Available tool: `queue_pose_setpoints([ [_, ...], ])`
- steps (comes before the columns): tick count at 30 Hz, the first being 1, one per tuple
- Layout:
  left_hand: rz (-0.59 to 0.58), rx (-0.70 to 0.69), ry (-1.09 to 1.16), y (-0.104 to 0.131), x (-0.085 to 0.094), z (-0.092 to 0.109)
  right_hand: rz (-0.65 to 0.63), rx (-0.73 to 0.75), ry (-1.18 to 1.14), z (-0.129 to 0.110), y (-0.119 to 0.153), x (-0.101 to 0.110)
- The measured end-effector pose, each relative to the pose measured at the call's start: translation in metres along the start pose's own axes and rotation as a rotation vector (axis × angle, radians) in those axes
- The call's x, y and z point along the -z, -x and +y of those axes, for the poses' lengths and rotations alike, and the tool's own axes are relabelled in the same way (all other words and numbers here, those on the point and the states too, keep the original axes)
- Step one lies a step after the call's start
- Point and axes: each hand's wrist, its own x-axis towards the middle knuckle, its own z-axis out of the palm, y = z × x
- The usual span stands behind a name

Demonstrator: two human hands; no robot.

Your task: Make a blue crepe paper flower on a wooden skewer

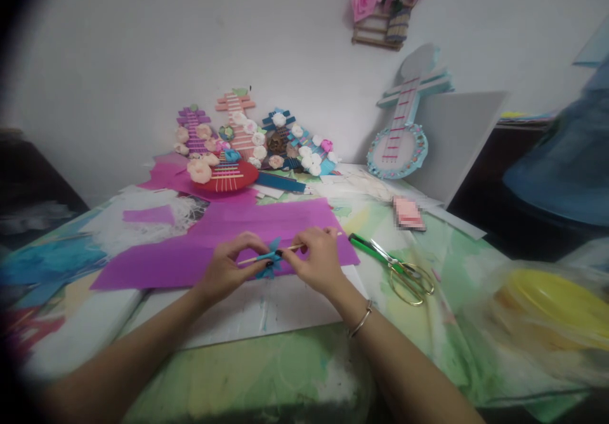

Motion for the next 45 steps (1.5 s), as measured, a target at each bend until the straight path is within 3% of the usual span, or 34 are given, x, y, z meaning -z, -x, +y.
queue_pose_setpoints([
  [7,0.034,0.118,0.087,0.0007,-0.0013,-0.0009,-0.002,-0.048,-0.067,-0.0008,-0.0003,-0.0015],
  [14,0.018,0.038,-0.036,0.0003,-0.0017,-0.0003,-0.031,-0.005,-0.062,-0.0005,0.0006,-0.0027],
  [34,0.099,-0.004,0.009,0.0000,0.0010,-0.0022,0.034,-0.058,-0.010,0.0023,-0.0026,0.0030],
  [41,0.069,-0.027,0.024,0.0009,0.0001,-0.0067,-0.067,-0.026,-0.011,-0.0003,-0.0022,0.0017],
  [45,0.080,-0.053,0.011,0.0013,-0.0023,-0.0084,-0.046,-0.089,-0.016,-0.0042,-0.0017,-0.0008],
])
